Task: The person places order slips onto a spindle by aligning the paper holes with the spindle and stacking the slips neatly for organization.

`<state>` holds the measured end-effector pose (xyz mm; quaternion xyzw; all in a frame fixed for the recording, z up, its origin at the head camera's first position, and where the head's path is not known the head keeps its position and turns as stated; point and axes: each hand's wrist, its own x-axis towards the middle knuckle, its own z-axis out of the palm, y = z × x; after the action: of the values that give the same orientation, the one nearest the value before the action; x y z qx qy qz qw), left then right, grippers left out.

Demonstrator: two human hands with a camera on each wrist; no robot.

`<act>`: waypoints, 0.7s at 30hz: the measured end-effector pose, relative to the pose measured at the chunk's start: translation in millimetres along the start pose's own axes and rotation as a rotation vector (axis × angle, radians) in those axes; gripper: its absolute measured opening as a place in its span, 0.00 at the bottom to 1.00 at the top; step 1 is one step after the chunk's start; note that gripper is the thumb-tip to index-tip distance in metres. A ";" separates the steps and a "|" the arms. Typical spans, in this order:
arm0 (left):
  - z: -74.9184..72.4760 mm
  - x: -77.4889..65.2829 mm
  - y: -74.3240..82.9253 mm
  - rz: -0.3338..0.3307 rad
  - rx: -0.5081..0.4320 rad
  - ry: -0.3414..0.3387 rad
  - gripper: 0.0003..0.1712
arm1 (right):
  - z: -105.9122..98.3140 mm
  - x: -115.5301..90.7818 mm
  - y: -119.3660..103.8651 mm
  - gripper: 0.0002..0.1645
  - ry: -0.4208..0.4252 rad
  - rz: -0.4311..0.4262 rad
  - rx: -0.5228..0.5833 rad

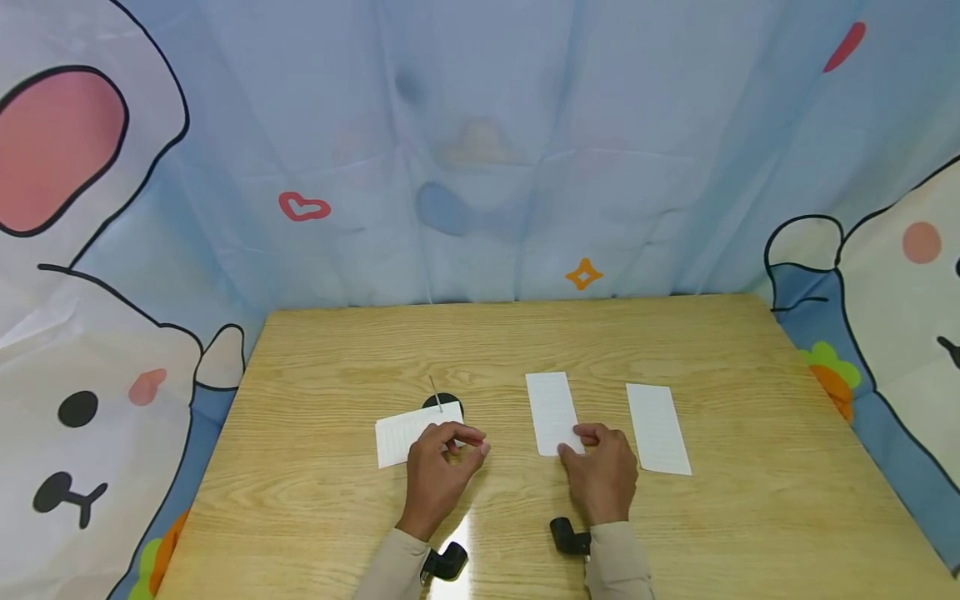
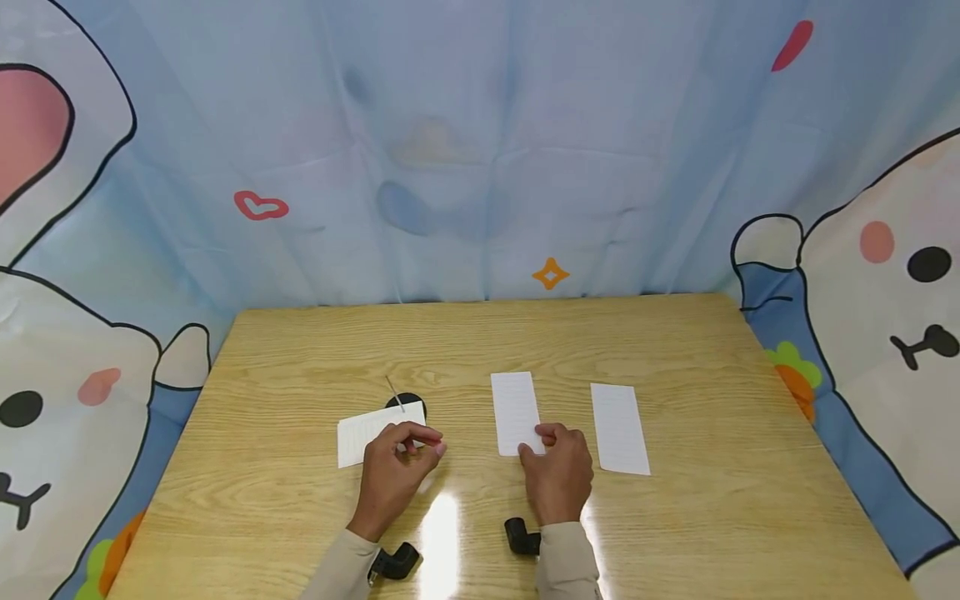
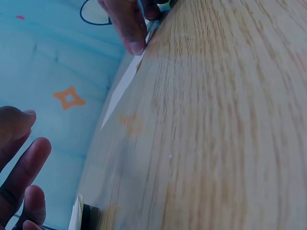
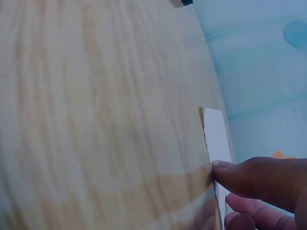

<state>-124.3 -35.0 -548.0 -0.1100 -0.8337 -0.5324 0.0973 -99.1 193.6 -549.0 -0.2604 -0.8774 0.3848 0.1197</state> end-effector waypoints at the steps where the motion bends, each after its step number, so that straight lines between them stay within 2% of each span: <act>1: -0.1 0.0 0.1 0.003 0.003 0.002 0.11 | -0.4 0.1 0.1 0.19 0.000 -0.005 0.001; 8: -1.9 -0.9 0.2 0.022 0.012 0.000 0.10 | -5.5 -1.1 0.3 0.24 0.009 0.010 -0.012; 21: -0.3 -2.0 0.9 0.021 0.013 -0.034 0.09 | -15.0 2.9 5.9 0.13 -0.075 -0.002 -0.022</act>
<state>-122.2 -35.0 -547.7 -0.1273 -0.8374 -0.5241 0.0892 -93.3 207.7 -543.2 -0.2461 -0.8857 0.3847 0.0841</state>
